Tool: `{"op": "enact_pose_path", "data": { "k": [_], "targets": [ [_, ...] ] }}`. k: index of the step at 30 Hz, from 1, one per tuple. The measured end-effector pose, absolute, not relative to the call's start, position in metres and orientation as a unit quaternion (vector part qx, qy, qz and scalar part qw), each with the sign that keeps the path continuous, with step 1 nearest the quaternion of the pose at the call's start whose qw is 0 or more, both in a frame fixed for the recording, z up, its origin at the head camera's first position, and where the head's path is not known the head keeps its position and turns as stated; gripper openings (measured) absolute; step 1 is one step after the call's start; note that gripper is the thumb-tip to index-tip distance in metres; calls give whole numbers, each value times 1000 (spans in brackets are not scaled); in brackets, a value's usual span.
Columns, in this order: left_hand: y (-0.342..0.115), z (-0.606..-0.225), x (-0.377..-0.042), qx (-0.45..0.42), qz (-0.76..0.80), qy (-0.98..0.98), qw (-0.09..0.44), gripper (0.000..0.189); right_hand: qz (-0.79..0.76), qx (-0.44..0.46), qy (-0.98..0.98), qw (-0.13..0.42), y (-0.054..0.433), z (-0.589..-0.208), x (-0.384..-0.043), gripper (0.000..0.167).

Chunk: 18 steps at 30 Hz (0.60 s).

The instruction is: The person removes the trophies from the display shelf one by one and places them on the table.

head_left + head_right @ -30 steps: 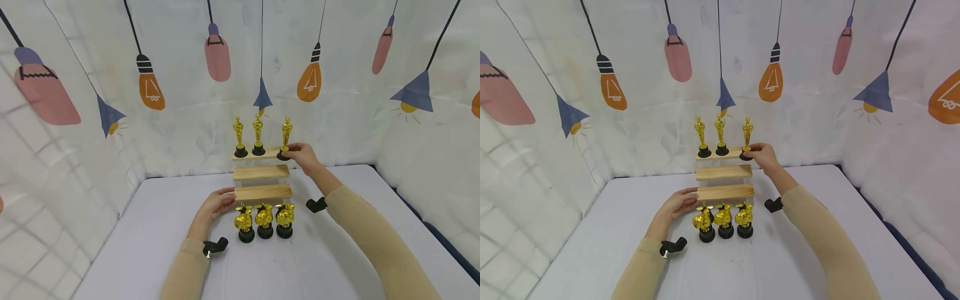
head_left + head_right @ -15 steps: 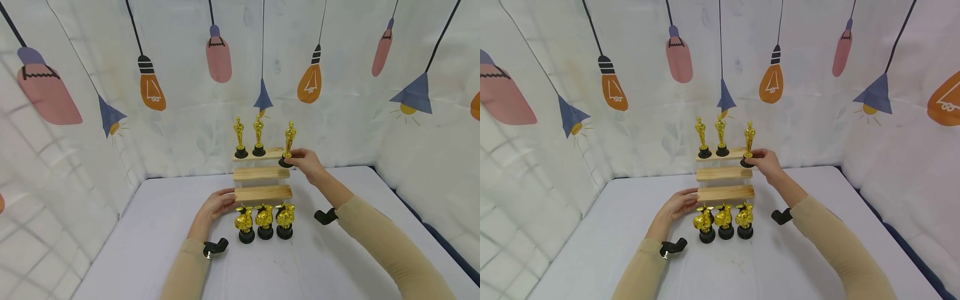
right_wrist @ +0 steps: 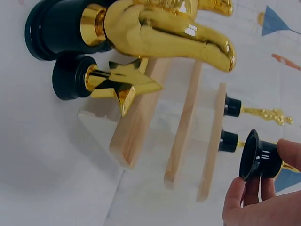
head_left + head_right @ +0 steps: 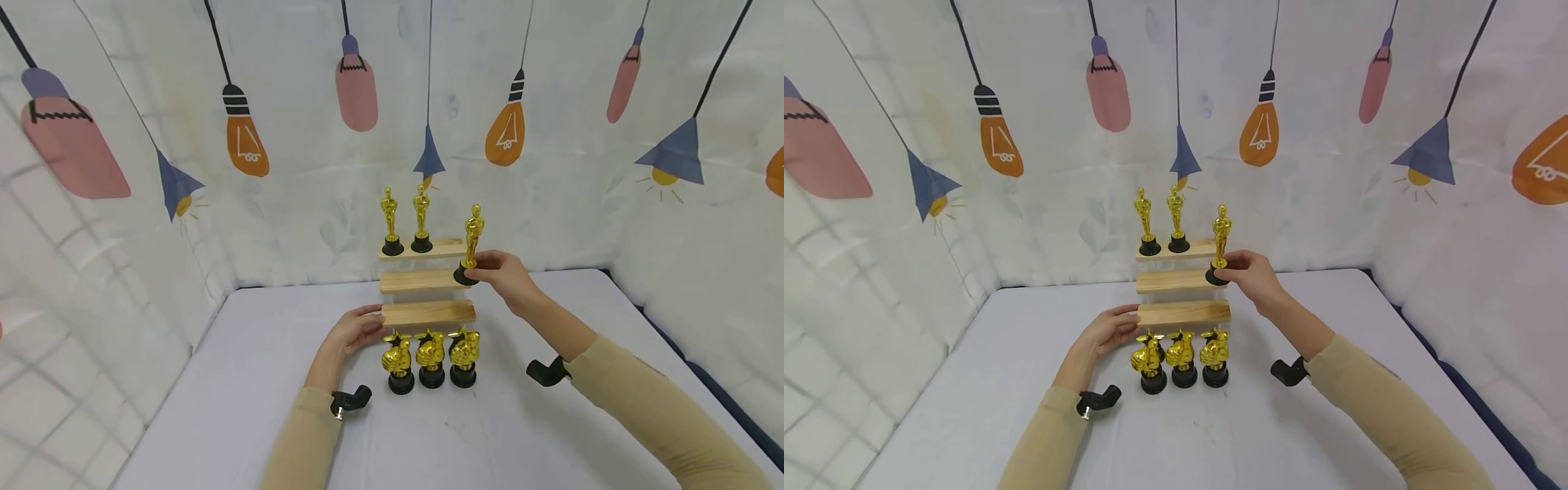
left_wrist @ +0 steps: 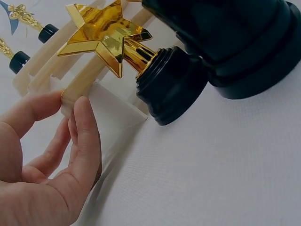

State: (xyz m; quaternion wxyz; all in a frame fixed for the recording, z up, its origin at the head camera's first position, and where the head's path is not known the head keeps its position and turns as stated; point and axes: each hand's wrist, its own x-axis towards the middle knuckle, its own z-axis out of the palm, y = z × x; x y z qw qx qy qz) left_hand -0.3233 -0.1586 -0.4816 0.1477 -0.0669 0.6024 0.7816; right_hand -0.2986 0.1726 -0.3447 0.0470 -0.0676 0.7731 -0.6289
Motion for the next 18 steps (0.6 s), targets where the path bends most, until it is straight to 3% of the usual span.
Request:
{"op": "enact_pose_path", "data": {
  "k": [18],
  "targets": [
    [-159,-481,-324,-67,778,606,151,52,-633,-94,765,71,175,-350,-256,56]
  ]
}}
